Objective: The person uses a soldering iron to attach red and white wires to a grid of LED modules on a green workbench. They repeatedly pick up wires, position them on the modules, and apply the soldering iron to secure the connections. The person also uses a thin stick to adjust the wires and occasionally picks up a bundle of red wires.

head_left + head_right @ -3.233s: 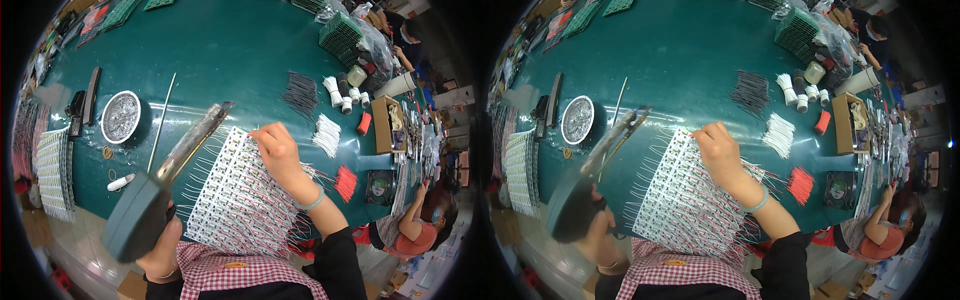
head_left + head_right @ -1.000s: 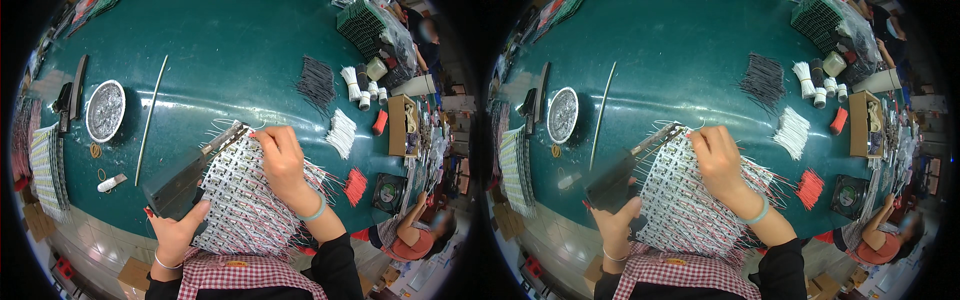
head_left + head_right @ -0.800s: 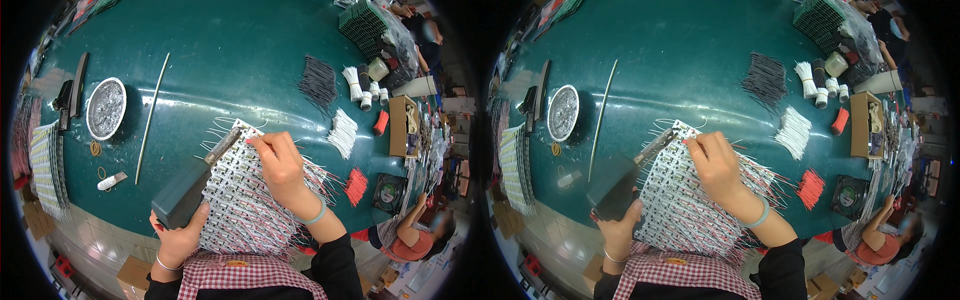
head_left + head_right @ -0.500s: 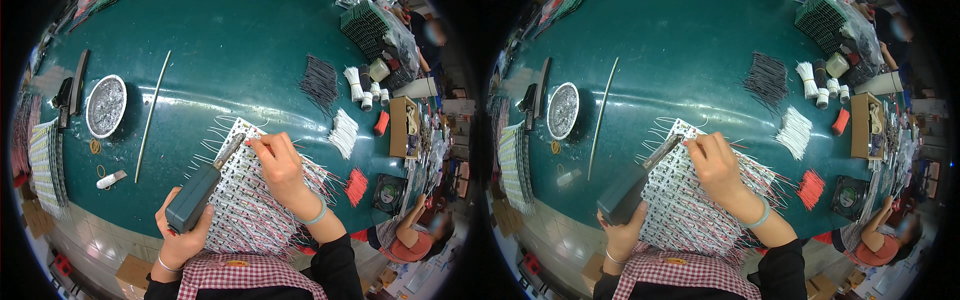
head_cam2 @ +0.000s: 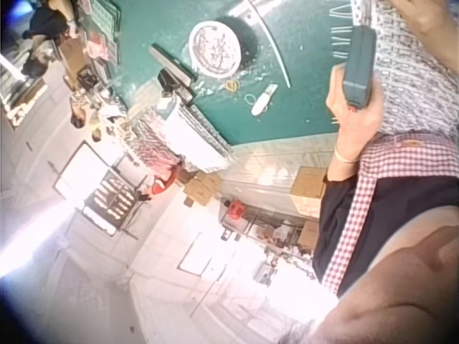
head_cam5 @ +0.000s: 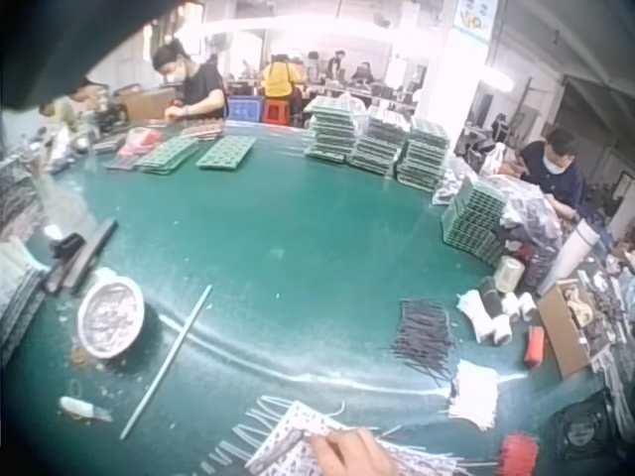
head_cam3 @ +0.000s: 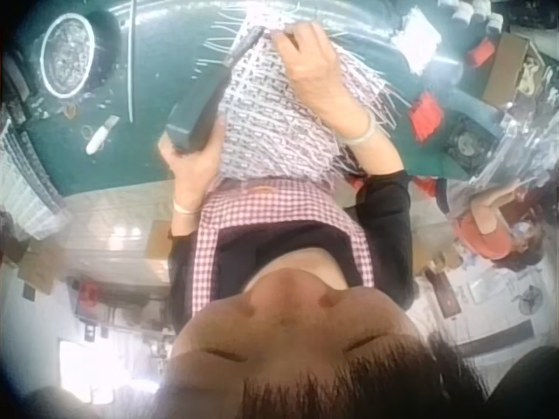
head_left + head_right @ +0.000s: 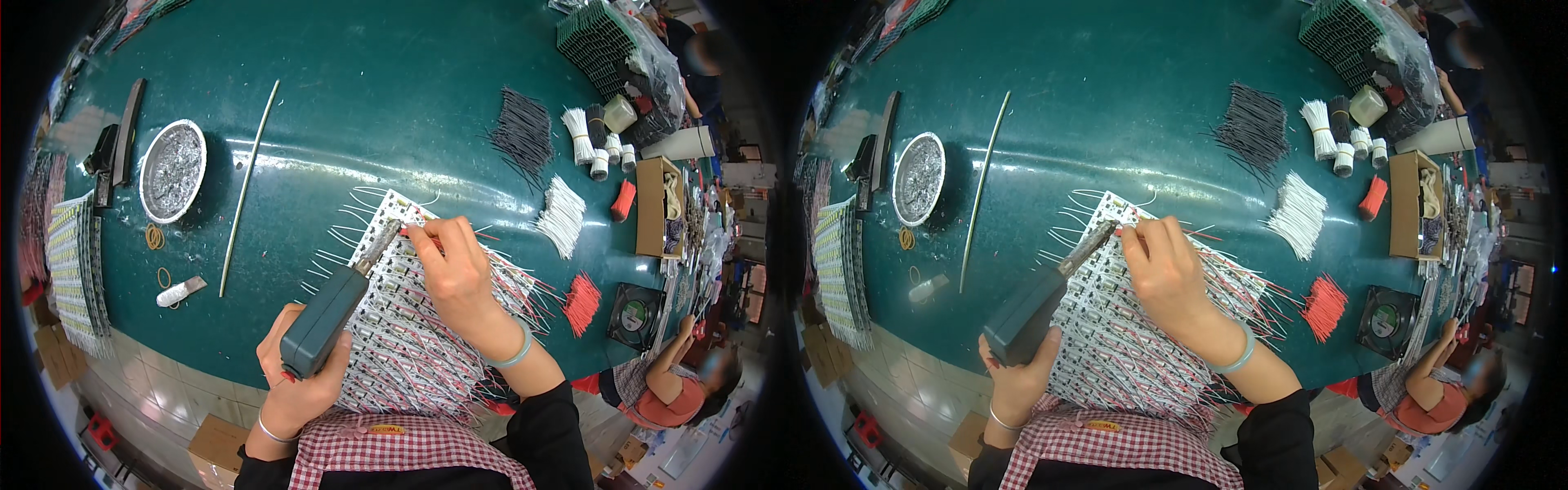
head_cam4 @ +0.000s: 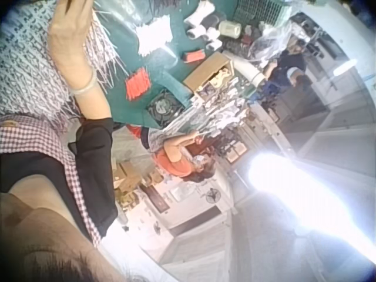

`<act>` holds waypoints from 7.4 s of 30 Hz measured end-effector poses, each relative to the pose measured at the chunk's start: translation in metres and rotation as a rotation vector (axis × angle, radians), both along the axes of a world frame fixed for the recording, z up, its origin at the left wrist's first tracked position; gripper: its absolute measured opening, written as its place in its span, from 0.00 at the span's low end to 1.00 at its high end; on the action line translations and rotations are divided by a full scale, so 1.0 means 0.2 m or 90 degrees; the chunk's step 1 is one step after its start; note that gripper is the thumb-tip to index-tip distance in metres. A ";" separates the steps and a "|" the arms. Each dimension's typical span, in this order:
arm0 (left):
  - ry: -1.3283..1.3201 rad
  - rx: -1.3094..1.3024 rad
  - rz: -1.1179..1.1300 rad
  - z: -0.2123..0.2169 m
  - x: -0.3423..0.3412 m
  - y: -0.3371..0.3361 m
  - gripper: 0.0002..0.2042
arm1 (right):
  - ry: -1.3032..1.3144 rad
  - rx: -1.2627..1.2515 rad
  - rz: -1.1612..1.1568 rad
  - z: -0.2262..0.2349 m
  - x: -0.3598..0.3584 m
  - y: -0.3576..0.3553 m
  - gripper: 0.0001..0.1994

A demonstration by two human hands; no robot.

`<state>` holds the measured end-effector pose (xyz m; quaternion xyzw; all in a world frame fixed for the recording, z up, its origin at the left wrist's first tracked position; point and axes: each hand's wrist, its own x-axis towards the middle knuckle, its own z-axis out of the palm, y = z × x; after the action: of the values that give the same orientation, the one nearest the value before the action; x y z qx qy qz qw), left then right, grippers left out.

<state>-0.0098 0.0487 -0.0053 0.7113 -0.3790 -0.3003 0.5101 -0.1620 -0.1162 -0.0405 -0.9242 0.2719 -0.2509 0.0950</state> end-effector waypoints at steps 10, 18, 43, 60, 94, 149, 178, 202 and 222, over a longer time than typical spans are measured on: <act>-0.002 0.017 -0.001 0.02 0.01 -0.02 0.06 | 0.005 -0.022 0.007 -0.01 0.01 0.01 0.12; -0.094 0.013 -0.030 0.06 0.04 -0.01 0.09 | 0.002 -0.014 0.003 0.00 0.01 0.01 0.13; -0.073 0.002 0.007 0.06 0.05 0.08 0.12 | -0.084 0.046 0.008 0.01 0.00 0.08 0.14; -0.108 -0.006 -0.028 0.03 0.04 0.09 0.10 | -0.019 0.005 -0.004 -0.02 0.00 0.11 0.13; -0.114 -0.001 -0.029 0.04 0.05 0.09 0.08 | 0.041 -0.005 -0.016 0.01 0.03 0.14 0.11; -0.109 -0.011 -0.005 0.03 0.05 0.19 0.07 | -0.004 0.004 -0.006 0.00 0.03 0.21 0.13; -0.066 -0.005 0.036 0.06 0.10 0.29 0.12 | 0.174 -0.160 -0.050 0.26 -0.12 -0.17 0.06; -0.036 -0.006 0.018 0.02 0.13 0.36 0.12 | -0.060 0.112 -0.025 0.04 0.05 0.26 0.13; -0.025 -0.020 -0.021 -0.01 0.09 0.34 0.13 | -0.035 0.032 -0.061 -0.03 0.05 0.35 0.13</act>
<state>0.0077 0.1174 -0.0070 0.7027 -0.4055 -0.2883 0.5086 -0.1516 -0.0471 -0.0470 -0.9001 0.3193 -0.2738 0.1133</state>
